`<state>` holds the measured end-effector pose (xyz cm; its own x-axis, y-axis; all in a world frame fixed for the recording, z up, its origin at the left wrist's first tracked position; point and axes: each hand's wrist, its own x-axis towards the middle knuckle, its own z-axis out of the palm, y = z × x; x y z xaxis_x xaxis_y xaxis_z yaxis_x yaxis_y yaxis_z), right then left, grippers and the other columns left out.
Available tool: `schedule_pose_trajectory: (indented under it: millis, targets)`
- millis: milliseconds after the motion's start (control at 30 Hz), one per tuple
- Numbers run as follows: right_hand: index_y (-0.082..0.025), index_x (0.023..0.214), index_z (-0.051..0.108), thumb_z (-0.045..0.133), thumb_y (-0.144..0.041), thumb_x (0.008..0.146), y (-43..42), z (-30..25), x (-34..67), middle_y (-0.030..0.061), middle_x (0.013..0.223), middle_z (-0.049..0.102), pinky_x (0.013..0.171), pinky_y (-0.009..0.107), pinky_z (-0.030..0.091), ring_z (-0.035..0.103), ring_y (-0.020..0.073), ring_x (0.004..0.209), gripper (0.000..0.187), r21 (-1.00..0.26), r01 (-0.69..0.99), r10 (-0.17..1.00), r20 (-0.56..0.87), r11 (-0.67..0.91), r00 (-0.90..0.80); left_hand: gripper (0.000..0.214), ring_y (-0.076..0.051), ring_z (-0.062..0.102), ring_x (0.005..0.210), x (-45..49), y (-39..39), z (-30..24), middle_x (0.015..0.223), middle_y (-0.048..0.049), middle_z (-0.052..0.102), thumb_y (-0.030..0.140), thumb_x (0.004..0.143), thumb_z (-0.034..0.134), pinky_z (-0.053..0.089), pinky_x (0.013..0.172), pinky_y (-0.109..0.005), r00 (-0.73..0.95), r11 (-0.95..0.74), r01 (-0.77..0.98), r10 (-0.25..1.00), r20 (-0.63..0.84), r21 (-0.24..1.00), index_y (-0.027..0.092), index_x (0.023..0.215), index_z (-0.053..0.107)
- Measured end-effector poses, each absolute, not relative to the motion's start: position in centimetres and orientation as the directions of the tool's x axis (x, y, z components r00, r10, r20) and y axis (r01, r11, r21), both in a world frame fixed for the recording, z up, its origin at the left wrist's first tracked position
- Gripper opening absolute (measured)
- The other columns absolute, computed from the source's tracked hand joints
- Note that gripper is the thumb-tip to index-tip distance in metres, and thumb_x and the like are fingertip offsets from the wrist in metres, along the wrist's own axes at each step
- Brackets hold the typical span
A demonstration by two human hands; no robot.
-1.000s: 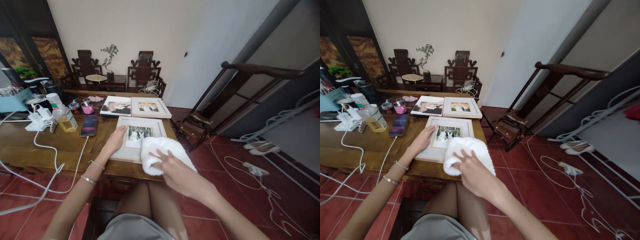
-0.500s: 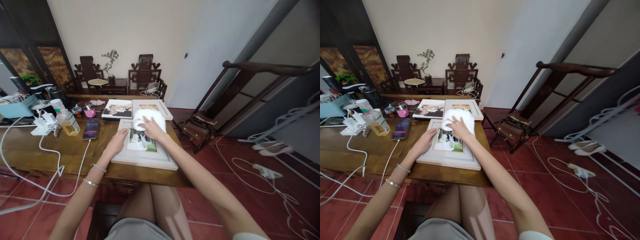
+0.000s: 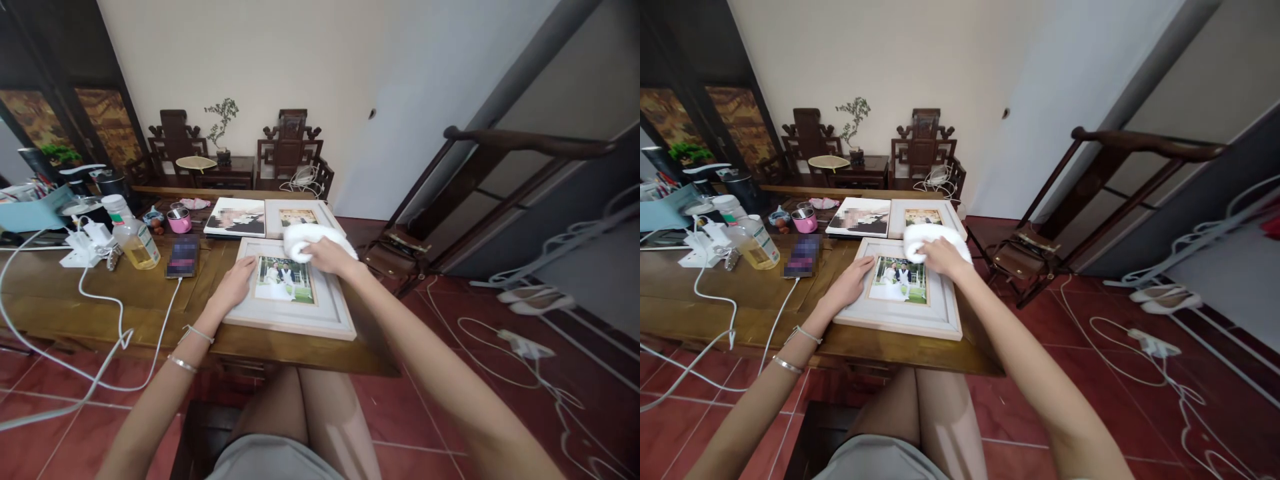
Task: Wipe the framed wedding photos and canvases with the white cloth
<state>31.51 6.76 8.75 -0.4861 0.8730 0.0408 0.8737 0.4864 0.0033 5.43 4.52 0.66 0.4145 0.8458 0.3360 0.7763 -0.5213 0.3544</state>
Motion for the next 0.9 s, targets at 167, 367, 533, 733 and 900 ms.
schedule_pose_trajectory:
  millis: [167, 367, 533, 733, 900]
  targets:
    - [-0.013, 0.107, 0.070, 0.037, 0.005, 0.071, 2.6, 8.5, 34.2, 0.0144, 0.118, 0.067, 0.105, 0.048, 0.034, 0.048, 0.0283, 0.128, 0.052, 0.037, 0.889, 0.890, -0.006, 0.456, -0.456, 0.062, -0.020, 0.039, 0.137, 5.4, 4.5, -0.1, 0.144, -0.0117, 0.046, -0.004, 0.076, 0.035, 0.034, 0.113, -0.041, 0.376, -0.489, 0.790, 0.863, 0.336, 0.370, 0.015, 0.134, 0.049]
    - [-0.015, 0.117, 0.065, 0.037, 0.005, 0.067, -8.1, 9.4, 32.9, 0.0169, 0.123, 0.063, 0.106, 0.052, 0.034, 0.035, 0.0293, 0.137, 0.060, -0.060, 0.867, 0.851, -0.168, 0.495, -0.498, 0.062, -0.021, 0.036, 0.138, 5.5, 4.4, -0.2, 0.145, -0.0118, 0.045, -0.004, 0.077, 0.034, 0.035, 0.112, -0.041, 0.371, -0.481, 0.799, 0.867, 0.334, 0.361, 0.017, 0.135, 0.047]
    - [-0.015, 0.118, 0.065, 0.037, 0.004, 0.069, -9.4, 9.6, 32.2, 0.0170, 0.122, 0.064, 0.105, 0.050, 0.036, 0.037, 0.0304, 0.136, 0.059, -0.116, 0.904, 0.886, -0.181, 0.412, -0.427, 0.062, -0.023, 0.036, 0.138, 5.5, 4.4, 0.5, 0.146, -0.0143, 0.043, -0.005, 0.077, 0.035, 0.034, 0.113, -0.041, 0.413, -0.495, 0.804, 0.863, 0.291, 0.330, 0.013, 0.135, 0.046]
    - [-0.010, 0.127, 0.057, 0.037, 0.000, 0.077, 1.3, 7.2, 32.4, 0.0183, 0.134, 0.055, 0.109, 0.054, 0.025, 0.029, 0.0311, 0.140, 0.056, -0.083, 0.947, 0.950, 0.024, 0.312, -0.311, 0.063, -0.024, 0.037, 0.137, 5.4, 4.5, 0.8, 0.145, -0.0145, 0.043, -0.006, 0.076, 0.034, 0.035, 0.112, -0.041, 0.442, -0.511, 0.803, 0.855, 0.271, 0.306, 0.011, 0.135, 0.045]
    - [-0.009, 0.125, 0.059, 0.038, 0.000, 0.077, 3.3, 7.1, 32.2, 0.0207, 0.137, 0.052, 0.107, 0.057, 0.026, 0.031, 0.0339, 0.138, 0.053, -0.022, 0.948, 0.946, 0.063, 0.318, -0.317, 0.062, -0.022, 0.035, 0.138, 5.4, 4.4, 0.5, 0.146, -0.0129, 0.043, -0.005, 0.078, 0.034, 0.033, 0.114, -0.042, 0.392, -0.478, 0.804, 0.873, 0.289, 0.355, 0.013, 0.136, 0.046]
